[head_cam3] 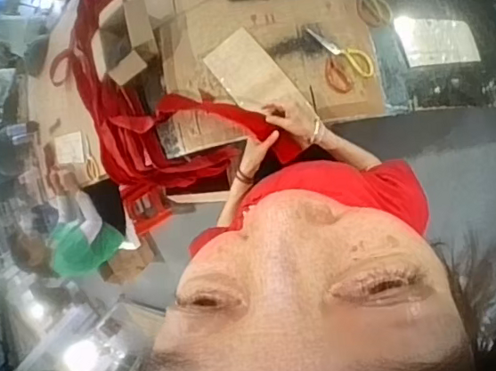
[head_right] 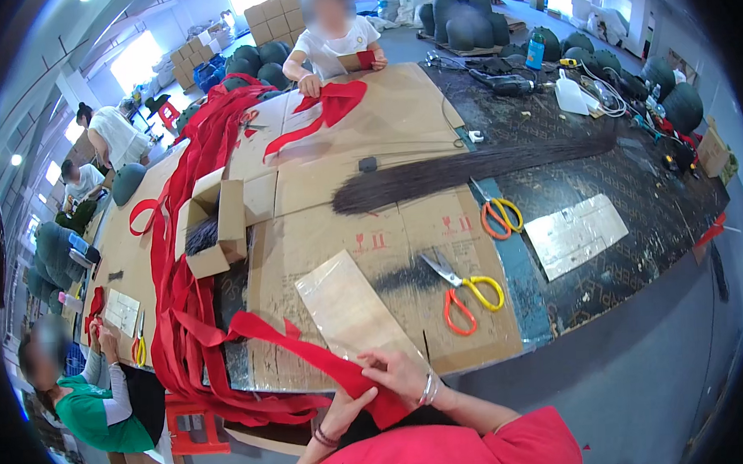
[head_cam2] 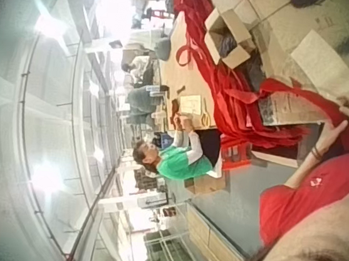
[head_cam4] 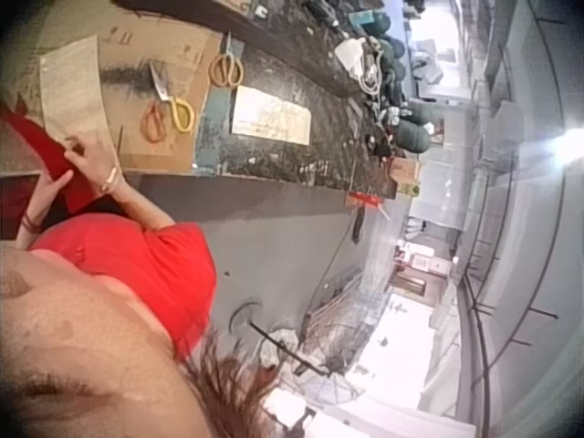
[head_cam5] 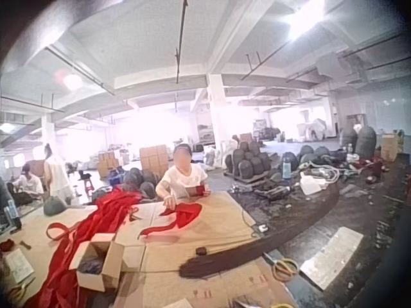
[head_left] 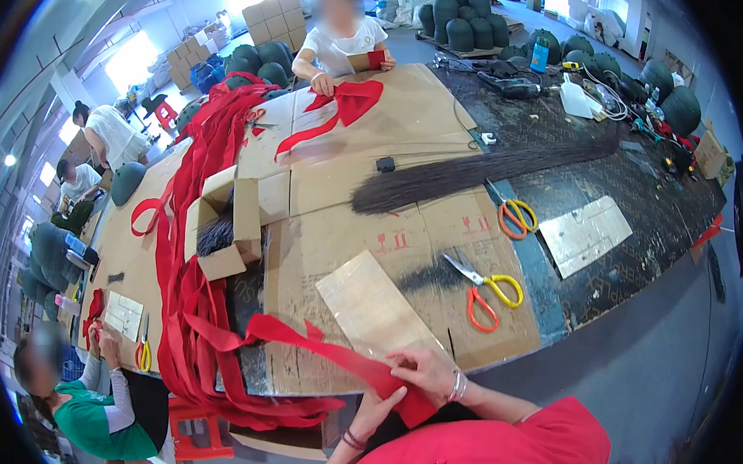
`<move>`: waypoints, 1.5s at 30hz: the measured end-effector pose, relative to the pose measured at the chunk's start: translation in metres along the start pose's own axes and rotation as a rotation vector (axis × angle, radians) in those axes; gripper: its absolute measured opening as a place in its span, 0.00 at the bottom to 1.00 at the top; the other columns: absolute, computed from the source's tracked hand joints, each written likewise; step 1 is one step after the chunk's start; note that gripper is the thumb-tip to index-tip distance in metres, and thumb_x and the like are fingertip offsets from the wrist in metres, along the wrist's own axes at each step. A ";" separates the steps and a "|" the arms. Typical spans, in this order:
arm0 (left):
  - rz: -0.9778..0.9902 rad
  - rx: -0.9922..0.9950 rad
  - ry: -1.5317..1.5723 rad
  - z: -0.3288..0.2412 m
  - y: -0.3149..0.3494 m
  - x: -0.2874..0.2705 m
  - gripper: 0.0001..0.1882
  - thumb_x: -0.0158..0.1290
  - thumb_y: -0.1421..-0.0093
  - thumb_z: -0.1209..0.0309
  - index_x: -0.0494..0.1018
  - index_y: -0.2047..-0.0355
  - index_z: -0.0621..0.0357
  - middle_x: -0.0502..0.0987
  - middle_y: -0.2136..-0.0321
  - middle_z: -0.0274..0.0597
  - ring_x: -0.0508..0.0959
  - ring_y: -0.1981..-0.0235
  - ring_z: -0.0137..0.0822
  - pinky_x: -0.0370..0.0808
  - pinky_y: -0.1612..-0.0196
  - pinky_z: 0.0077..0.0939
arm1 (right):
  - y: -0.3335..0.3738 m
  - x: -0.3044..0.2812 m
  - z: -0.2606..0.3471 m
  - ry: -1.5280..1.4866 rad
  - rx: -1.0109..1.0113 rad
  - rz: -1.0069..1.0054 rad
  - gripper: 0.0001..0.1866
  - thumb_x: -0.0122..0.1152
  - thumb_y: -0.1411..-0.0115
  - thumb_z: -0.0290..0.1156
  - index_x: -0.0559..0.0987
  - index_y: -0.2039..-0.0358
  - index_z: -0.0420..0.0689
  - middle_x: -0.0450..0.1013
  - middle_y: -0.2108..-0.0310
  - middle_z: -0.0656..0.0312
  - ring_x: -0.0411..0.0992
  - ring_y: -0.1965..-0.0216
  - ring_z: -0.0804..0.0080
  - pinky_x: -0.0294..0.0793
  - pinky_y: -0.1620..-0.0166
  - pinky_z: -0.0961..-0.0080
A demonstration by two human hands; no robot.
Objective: Cutting and folding red fabric strips to create decorative bows.
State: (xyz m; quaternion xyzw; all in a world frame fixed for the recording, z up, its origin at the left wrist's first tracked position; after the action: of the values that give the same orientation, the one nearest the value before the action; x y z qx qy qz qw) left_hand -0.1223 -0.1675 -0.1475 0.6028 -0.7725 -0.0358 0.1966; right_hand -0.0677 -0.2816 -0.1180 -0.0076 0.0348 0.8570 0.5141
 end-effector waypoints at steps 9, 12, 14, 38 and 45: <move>-0.099 -0.003 -0.160 0.005 -0.004 -0.005 0.22 0.57 0.44 0.73 0.66 0.49 0.63 0.73 0.54 0.42 0.72 0.52 0.32 0.70 0.49 0.27 | 0.001 -0.003 0.012 0.226 -0.188 -0.062 0.14 0.59 0.46 0.25 0.75 0.58 0.39 0.74 0.69 0.53 0.74 0.68 0.59 0.72 0.64 0.70; -0.091 -0.036 -0.196 0.005 -0.005 -0.006 0.23 0.57 0.44 0.72 0.66 0.50 0.63 0.73 0.54 0.42 0.73 0.53 0.32 0.71 0.50 0.27 | -0.003 -0.004 0.012 0.202 -0.204 -0.026 0.13 0.59 0.45 0.25 0.75 0.58 0.39 0.74 0.69 0.53 0.74 0.68 0.59 0.72 0.64 0.70; -0.089 -0.079 -0.232 -0.001 -0.004 -0.010 0.24 0.58 0.45 0.71 0.65 0.49 0.63 0.73 0.54 0.42 0.73 0.53 0.32 0.71 0.51 0.27 | -0.006 -0.003 0.011 0.210 -0.223 -0.006 0.13 0.59 0.45 0.25 0.75 0.58 0.39 0.74 0.69 0.53 0.74 0.67 0.60 0.72 0.64 0.70; -0.457 0.562 -1.885 -0.265 -0.460 -0.063 0.13 0.54 0.48 0.60 0.78 0.72 0.56 0.78 0.72 0.46 0.75 0.59 0.44 0.69 0.55 0.37 | -0.001 -0.005 -0.012 0.033 -0.118 -0.051 0.10 0.57 0.41 0.28 0.77 0.58 0.40 0.75 0.67 0.54 0.75 0.66 0.65 0.73 0.62 0.75; -0.520 1.035 -1.759 -0.340 -0.284 -0.010 0.10 0.50 0.44 0.67 0.73 0.72 0.62 0.73 0.72 0.48 0.73 0.65 0.47 0.70 0.60 0.39 | 0.002 -0.004 -0.003 0.133 -0.049 -0.054 0.11 0.57 0.40 0.29 0.77 0.59 0.39 0.76 0.69 0.57 0.74 0.70 0.75 0.72 0.64 0.80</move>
State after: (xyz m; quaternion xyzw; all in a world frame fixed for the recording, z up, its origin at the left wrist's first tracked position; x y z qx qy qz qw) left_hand 0.2580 -0.1734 0.0800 0.5219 -0.4111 -0.1674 -0.7285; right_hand -0.0676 -0.2862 -0.1206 -0.0780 0.0476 0.8410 0.5333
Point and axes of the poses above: each hand's wrist, its own y-axis away from the middle knuckle, its own x-axis out of the palm, z = x × y, the point moved 7 cm from there along -y, towards the middle knuckle
